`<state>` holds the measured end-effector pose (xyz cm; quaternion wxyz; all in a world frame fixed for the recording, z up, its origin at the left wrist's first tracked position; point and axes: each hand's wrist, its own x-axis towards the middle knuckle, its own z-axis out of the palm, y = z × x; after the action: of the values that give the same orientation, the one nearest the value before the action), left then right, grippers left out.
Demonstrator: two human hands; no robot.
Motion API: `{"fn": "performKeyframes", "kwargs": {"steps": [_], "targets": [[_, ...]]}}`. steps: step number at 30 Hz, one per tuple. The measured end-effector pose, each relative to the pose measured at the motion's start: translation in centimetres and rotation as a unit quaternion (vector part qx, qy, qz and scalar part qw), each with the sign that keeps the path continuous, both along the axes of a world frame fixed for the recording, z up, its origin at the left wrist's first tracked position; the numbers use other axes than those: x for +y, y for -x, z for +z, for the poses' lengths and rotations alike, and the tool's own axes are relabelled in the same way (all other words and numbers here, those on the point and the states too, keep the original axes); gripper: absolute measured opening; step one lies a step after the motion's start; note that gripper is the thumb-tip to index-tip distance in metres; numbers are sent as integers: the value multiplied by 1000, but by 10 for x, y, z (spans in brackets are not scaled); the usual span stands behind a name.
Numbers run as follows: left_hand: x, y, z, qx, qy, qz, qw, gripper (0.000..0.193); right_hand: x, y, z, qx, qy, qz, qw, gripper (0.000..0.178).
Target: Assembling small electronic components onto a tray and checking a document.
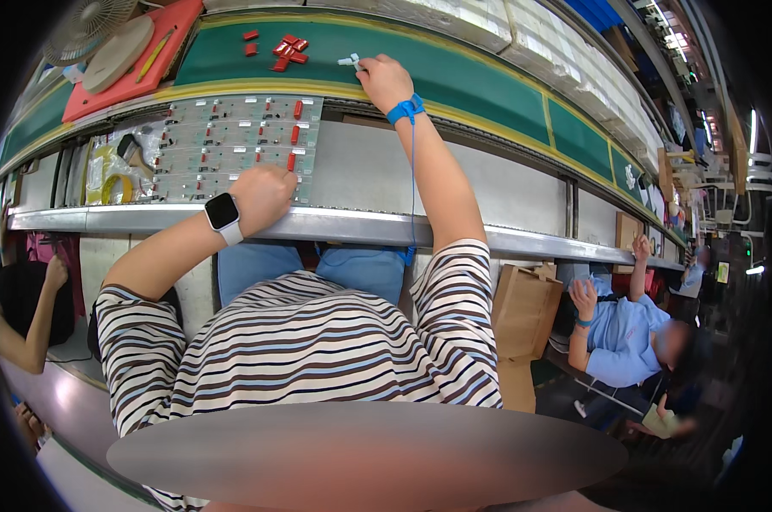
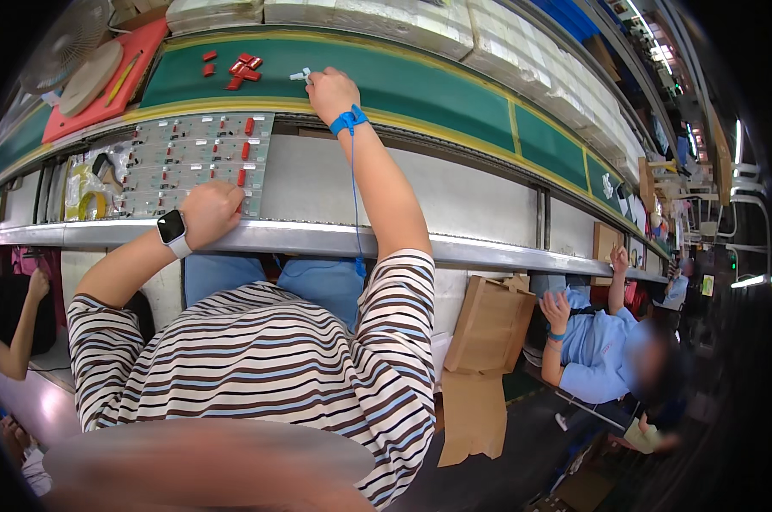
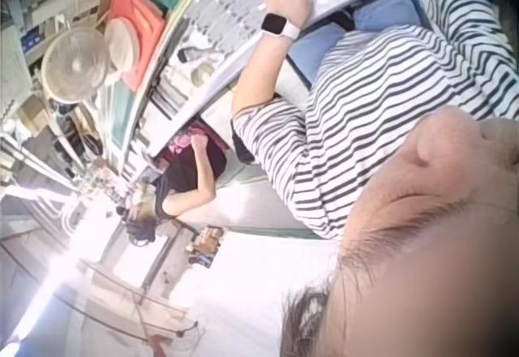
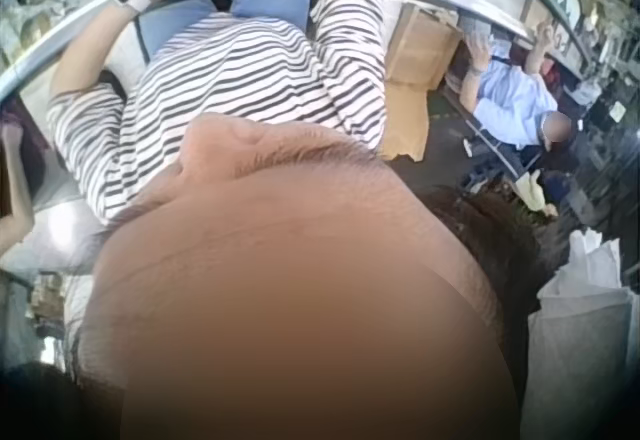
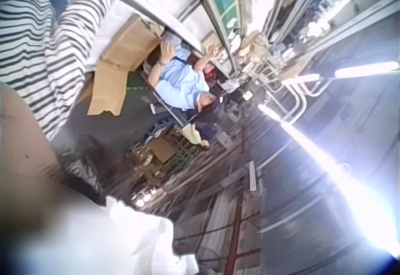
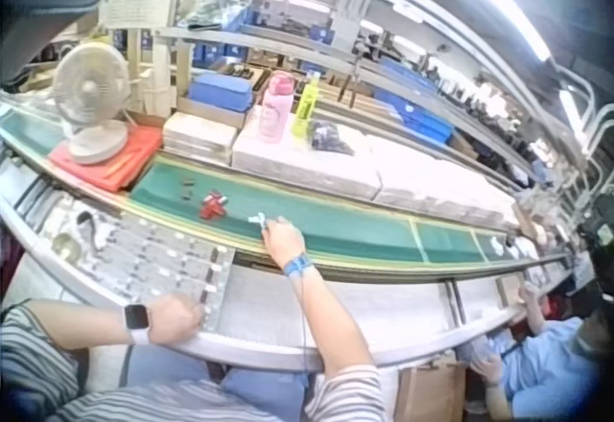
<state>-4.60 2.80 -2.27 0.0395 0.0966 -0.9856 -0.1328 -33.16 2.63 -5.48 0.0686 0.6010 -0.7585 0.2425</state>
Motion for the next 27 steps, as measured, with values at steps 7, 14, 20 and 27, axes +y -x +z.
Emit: {"fn": "performKeyframes", "kwargs": {"steps": [7,14,20,27], "targets": [[-3,4,-9,44,18,-44,998,10,-32,-11,-10,42,-11,-2,999,11],[-3,8,-7,19,-18,-66,997,16,-44,-33,-4,54,36,-7,998,9],[-44,30,23,-37,-57,55,996,17,-31,-27,-6,12,89,-24,996,10],[-166,96,-3,93,14,232,968,28,-14,-92,30,-109,4,180,978,13]]}}
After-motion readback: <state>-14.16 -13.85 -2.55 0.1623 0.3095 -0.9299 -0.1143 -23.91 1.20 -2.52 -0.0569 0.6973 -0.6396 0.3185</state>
